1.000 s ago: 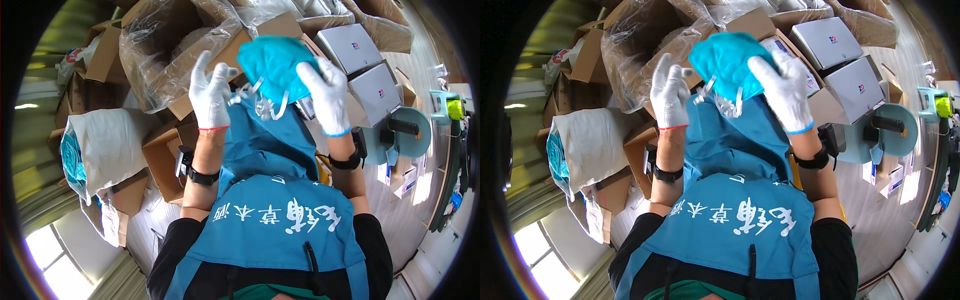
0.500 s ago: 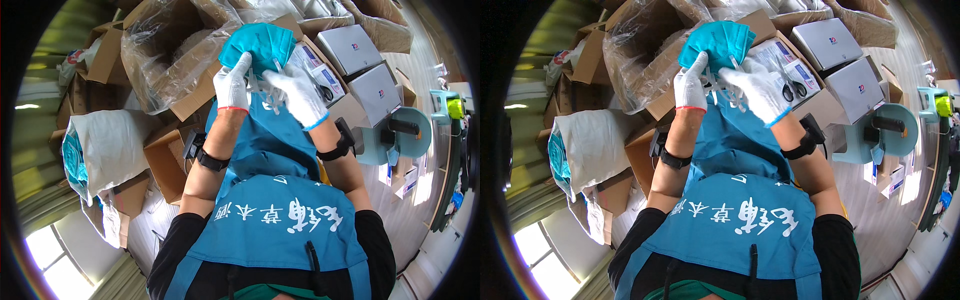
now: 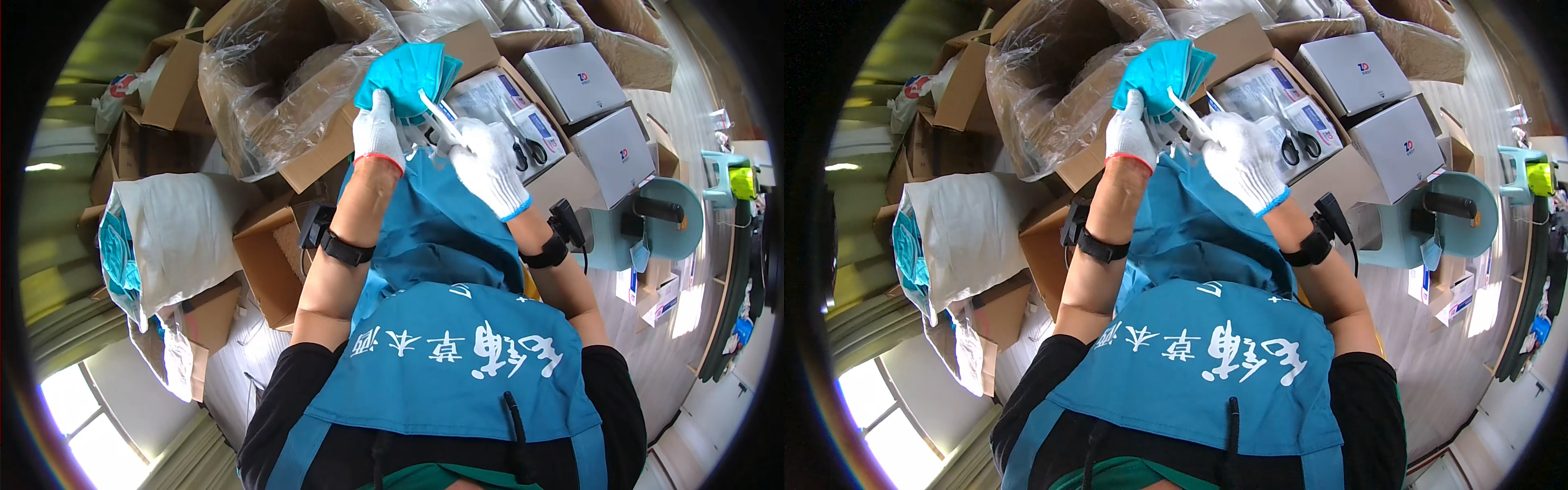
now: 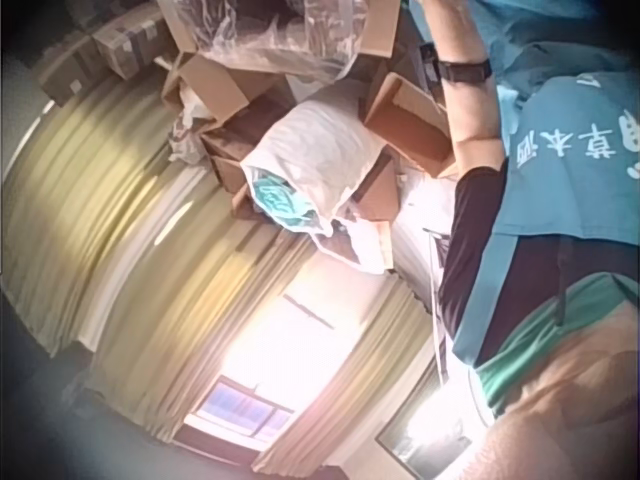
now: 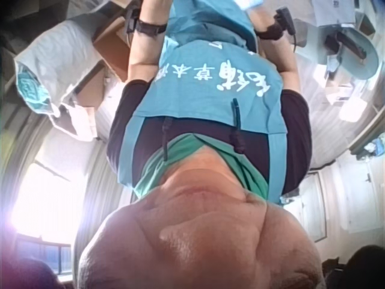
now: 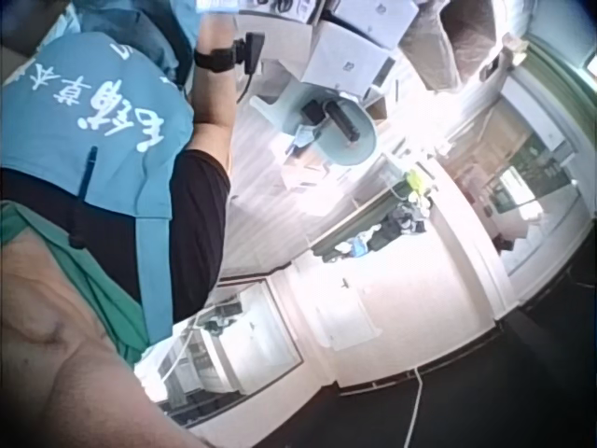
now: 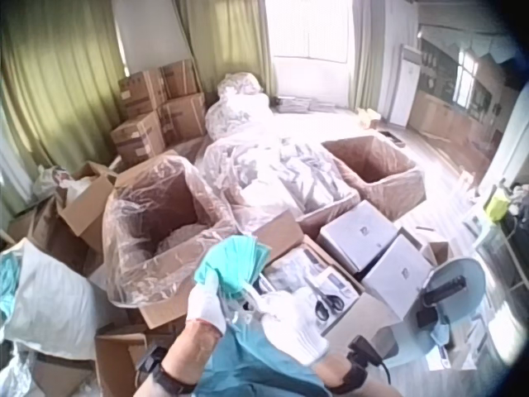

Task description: Sorting and packing various medical hygiene products like masks and nasal tubes into cardboard boxes.

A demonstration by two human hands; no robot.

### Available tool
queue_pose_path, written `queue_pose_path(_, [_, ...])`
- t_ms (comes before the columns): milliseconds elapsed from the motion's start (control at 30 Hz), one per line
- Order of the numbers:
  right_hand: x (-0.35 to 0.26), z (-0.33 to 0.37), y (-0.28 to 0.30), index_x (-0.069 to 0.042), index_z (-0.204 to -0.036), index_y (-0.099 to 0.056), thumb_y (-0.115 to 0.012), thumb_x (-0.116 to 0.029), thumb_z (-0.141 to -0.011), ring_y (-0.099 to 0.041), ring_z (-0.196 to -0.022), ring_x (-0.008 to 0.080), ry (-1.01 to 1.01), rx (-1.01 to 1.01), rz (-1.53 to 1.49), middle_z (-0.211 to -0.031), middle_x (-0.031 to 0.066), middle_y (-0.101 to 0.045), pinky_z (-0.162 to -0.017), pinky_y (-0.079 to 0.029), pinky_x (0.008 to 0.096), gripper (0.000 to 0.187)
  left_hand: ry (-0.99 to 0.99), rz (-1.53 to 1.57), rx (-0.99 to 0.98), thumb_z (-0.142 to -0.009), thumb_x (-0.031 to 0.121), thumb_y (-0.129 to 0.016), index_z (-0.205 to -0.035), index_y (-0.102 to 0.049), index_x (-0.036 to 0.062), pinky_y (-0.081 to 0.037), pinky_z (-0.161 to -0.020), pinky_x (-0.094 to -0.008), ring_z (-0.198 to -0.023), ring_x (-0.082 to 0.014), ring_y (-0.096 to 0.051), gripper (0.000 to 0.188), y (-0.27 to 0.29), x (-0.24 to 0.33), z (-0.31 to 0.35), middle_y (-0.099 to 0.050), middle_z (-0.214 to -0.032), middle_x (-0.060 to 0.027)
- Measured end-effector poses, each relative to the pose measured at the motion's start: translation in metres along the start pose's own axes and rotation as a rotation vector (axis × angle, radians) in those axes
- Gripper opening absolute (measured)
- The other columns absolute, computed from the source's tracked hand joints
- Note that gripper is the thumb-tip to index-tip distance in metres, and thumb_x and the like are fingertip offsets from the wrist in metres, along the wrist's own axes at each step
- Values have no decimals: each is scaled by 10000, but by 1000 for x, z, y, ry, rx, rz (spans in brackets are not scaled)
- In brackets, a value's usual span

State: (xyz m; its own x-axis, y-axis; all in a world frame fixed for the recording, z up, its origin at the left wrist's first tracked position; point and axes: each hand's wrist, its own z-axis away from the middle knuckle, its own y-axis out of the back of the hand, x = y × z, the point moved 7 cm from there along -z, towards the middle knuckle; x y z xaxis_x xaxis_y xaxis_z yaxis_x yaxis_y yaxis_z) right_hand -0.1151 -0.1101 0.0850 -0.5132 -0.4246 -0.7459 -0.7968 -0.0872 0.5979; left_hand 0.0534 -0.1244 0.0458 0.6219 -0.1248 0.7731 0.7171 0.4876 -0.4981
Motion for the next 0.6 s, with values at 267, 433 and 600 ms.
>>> queue_pose_path(267, [17,3,4,-21,-702,-560,-523,7,-813,-616,-712,177,-417,-50,-1227,-776,111,-644,-566,-481,228,121,-38,-48,80,-1027,252,-465,-1180,-576,34,-556,-719,-335,-857,-198,-644,289,11,-3,-15,-645,-1054,-89])
queue_pose_path(433, [27,-7,48,-2,-801,-570,-544,-51,-844,-611,-734,183,-108,50,-316,-816,143,-637,-569,-476,248,70,-6,-144,-31,-1022,227,-494,-1128,-624,27,-541,-687,-276,-800,-129,-628,261,0,-1,-16,-654,-926,-42])
queue_pose_path(600, [27,11,35,9,-1203,-565,-614,-180,-853,-616,-977,206,-392,-406,-374,-1131,142,-635,-809,-505,311,401,-171,-54,-61,-1019,233,-508,-1133,-631,30,-540,-688,-259,-804,-116,-630,263,-7,27,-15,-663,-944,-37])
